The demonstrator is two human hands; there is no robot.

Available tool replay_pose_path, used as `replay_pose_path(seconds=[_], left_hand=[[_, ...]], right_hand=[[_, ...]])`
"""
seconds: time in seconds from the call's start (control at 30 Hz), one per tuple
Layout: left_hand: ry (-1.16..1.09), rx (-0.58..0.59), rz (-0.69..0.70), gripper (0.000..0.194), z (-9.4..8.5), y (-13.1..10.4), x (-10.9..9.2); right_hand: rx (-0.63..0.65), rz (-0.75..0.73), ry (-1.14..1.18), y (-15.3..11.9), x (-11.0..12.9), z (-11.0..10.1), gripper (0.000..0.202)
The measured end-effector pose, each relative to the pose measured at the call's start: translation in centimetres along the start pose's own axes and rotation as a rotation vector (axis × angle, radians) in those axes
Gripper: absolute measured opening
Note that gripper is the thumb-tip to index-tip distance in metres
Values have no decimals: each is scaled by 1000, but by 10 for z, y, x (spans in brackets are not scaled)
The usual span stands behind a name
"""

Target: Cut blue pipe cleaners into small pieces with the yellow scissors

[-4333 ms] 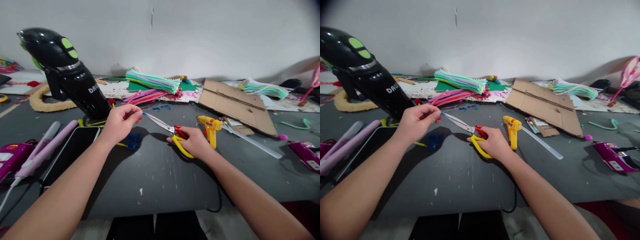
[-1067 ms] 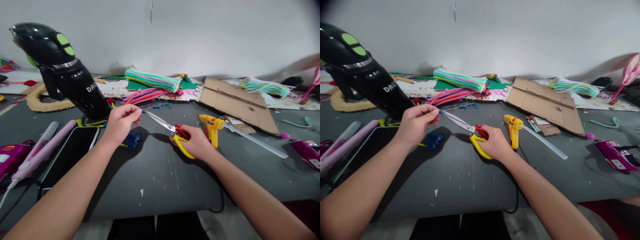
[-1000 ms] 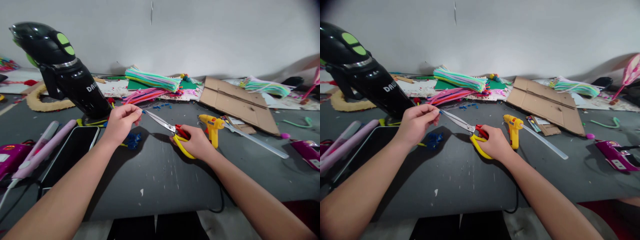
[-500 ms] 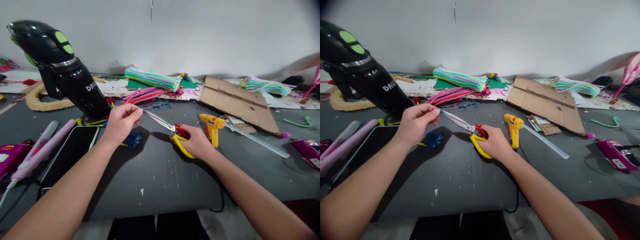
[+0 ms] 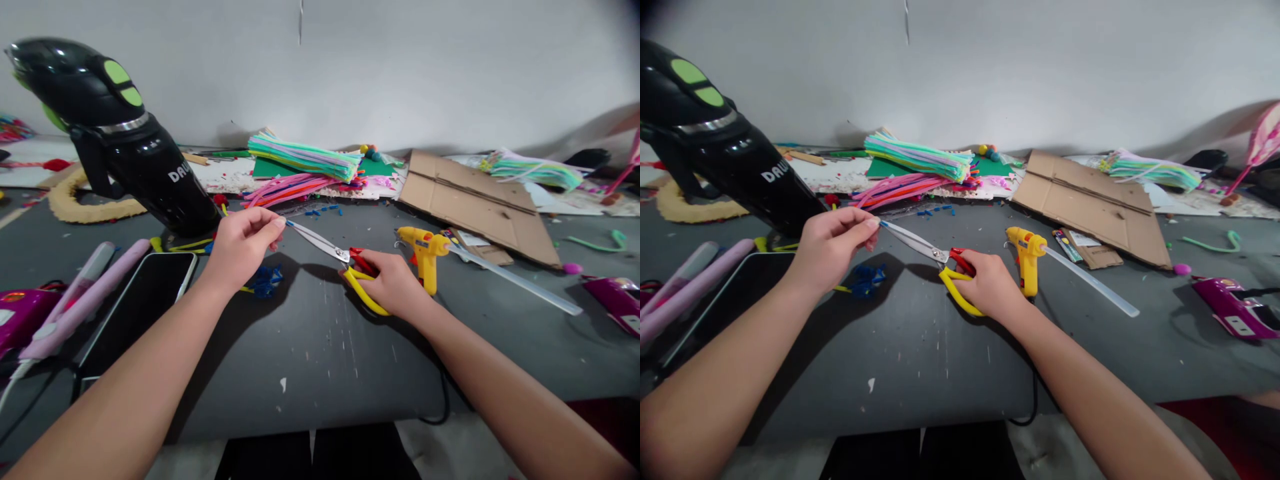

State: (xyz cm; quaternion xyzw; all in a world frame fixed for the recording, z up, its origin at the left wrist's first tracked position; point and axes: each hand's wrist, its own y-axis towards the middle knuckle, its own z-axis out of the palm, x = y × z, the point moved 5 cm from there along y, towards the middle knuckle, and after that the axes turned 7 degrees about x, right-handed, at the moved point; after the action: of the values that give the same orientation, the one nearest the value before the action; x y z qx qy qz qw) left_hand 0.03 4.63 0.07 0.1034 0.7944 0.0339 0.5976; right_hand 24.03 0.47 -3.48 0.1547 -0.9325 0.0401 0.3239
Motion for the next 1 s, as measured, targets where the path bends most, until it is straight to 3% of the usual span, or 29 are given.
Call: replay_pose_path(seconds=[0.47, 1.0], left_hand=[[-51, 3, 23, 10, 0, 1, 1], [-28, 16, 10, 10, 1, -1, -2]], right_hand=[[-19, 43, 87, -1, 0, -2, 30], [5, 10, 26, 0, 1, -1, 23]])
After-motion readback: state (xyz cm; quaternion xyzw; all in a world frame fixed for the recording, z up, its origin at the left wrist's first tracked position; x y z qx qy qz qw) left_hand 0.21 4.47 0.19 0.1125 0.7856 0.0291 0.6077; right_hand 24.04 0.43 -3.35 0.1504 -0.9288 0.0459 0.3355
